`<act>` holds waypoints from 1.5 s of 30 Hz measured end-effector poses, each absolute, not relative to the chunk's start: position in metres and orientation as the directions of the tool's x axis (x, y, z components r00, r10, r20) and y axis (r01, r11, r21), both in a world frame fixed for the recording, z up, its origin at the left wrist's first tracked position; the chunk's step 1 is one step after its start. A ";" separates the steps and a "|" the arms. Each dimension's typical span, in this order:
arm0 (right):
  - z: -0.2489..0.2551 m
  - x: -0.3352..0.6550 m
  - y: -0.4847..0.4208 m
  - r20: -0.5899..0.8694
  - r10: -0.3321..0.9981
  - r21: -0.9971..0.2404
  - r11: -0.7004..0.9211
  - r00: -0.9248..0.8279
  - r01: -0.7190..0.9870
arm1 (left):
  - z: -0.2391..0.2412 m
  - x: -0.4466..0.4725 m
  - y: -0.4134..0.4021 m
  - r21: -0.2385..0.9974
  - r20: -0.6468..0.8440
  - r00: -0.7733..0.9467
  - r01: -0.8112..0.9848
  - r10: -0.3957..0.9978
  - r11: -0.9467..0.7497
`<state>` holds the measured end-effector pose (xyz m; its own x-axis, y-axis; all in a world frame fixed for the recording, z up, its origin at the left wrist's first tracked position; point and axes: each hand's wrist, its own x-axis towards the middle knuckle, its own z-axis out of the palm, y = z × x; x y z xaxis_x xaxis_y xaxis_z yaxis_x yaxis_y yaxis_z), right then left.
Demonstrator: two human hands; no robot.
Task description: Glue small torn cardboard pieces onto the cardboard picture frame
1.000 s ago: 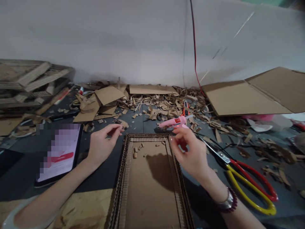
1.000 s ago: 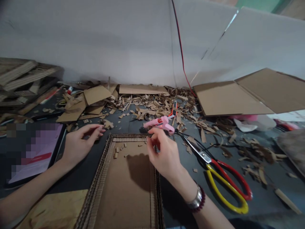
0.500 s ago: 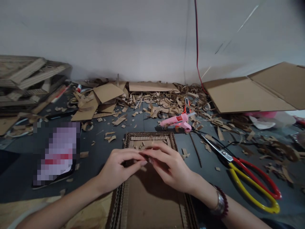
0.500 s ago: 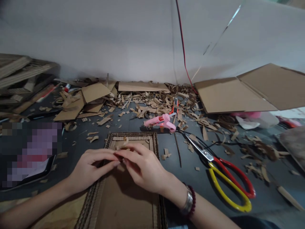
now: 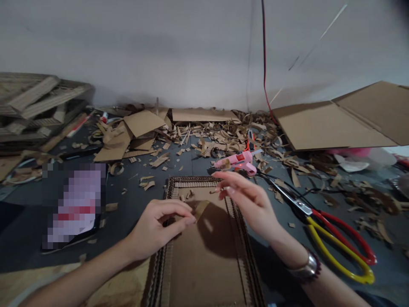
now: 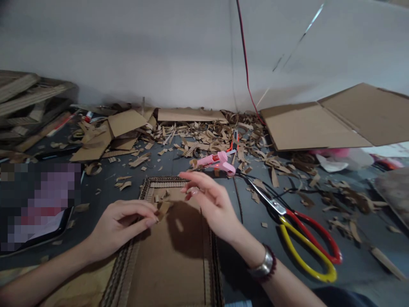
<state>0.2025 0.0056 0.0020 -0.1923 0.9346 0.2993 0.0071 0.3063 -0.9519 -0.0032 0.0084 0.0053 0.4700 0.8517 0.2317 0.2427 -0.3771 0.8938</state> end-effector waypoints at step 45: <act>-0.001 0.171 -0.007 0.356 0.907 -0.825 0.418 -0.225 0.380 | 0.003 0.002 0.014 0.965 -0.214 0.246 -0.097 0.945 0.244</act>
